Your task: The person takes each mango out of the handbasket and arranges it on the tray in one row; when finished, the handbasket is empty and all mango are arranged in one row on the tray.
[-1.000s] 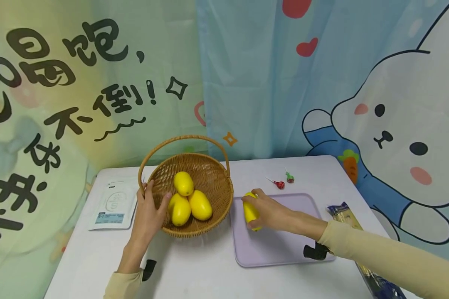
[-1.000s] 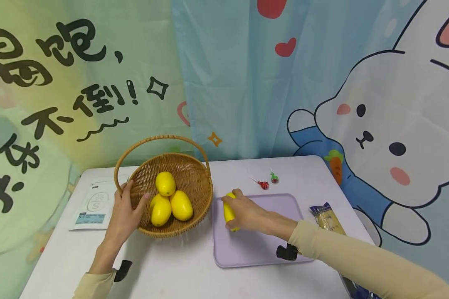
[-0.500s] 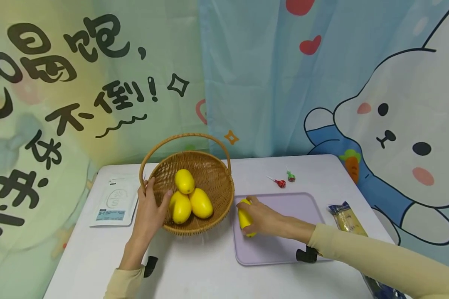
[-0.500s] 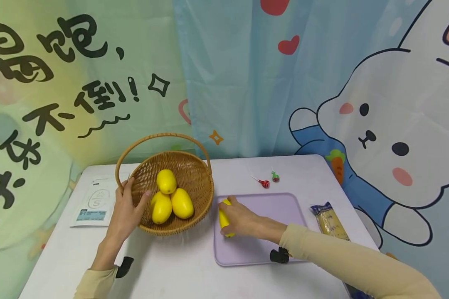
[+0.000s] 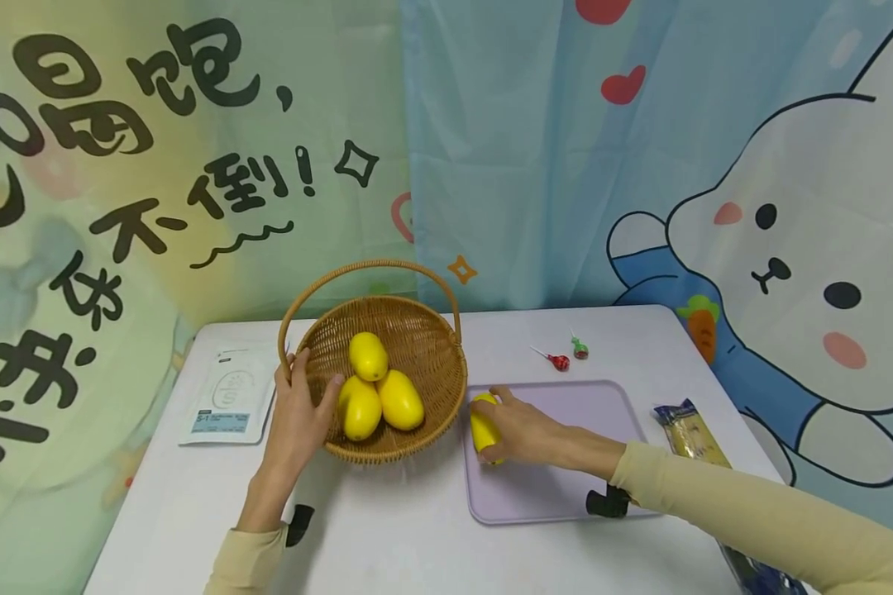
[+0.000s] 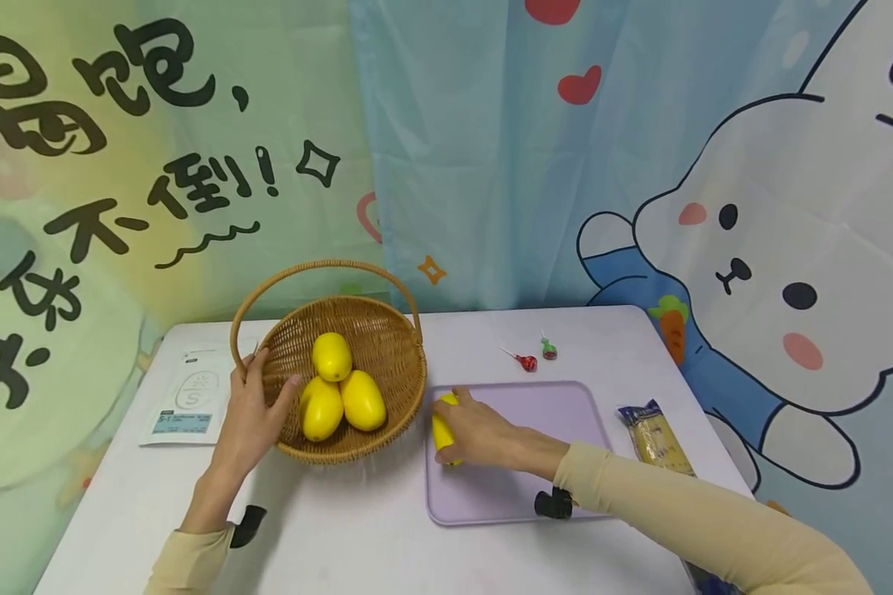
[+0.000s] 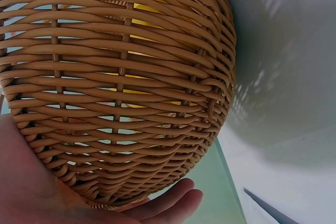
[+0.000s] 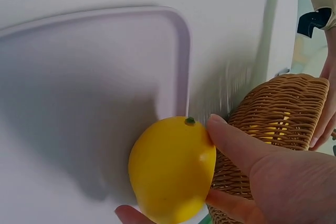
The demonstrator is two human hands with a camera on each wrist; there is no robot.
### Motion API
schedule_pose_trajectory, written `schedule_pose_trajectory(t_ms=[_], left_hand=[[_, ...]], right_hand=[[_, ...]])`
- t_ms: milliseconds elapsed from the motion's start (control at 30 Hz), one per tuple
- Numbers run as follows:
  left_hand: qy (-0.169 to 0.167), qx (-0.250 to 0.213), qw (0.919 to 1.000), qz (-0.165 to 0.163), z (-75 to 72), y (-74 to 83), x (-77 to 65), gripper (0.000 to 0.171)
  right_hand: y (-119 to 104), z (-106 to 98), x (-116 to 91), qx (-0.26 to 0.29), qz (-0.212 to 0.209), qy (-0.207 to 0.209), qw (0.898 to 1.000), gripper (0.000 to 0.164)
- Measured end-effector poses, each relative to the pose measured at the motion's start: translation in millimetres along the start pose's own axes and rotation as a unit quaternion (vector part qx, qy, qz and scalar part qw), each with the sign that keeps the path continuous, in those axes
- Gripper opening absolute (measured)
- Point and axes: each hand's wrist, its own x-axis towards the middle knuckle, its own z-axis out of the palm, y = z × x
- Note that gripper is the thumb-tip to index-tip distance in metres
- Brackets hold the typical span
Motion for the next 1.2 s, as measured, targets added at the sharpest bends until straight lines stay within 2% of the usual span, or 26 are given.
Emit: schedule_pose_trajectory(t_ms=[500, 733, 967, 1200], left_hand=[[-0.005, -0.001, 1.0000, -0.006, 0.7, -0.6, -0.6, 0.081], [-0.001, -0.005, 1.0000, 0.002, -0.7, 1.9, 0.2, 0.080], [-0.001, -0.005, 1.0000, 0.004, -2.6, 3.1, 1.6, 0.078], [-0.006, -0.003, 1.0000, -0.001, -1.3, 2.3, 1.1, 0.079]], right_hand=[[1, 1, -2, -0.010, -0.025, -0.002, 1.000, 0.072], [2, -2, -3, -0.022, -0.021, 0.007, 1.000, 0.073], [1, -13, -8, -0.001, 0.003, 0.014, 1.000, 0.079], [-7, -37, -11, -0.033, 0.012, 0.028, 0.999, 0.077]])
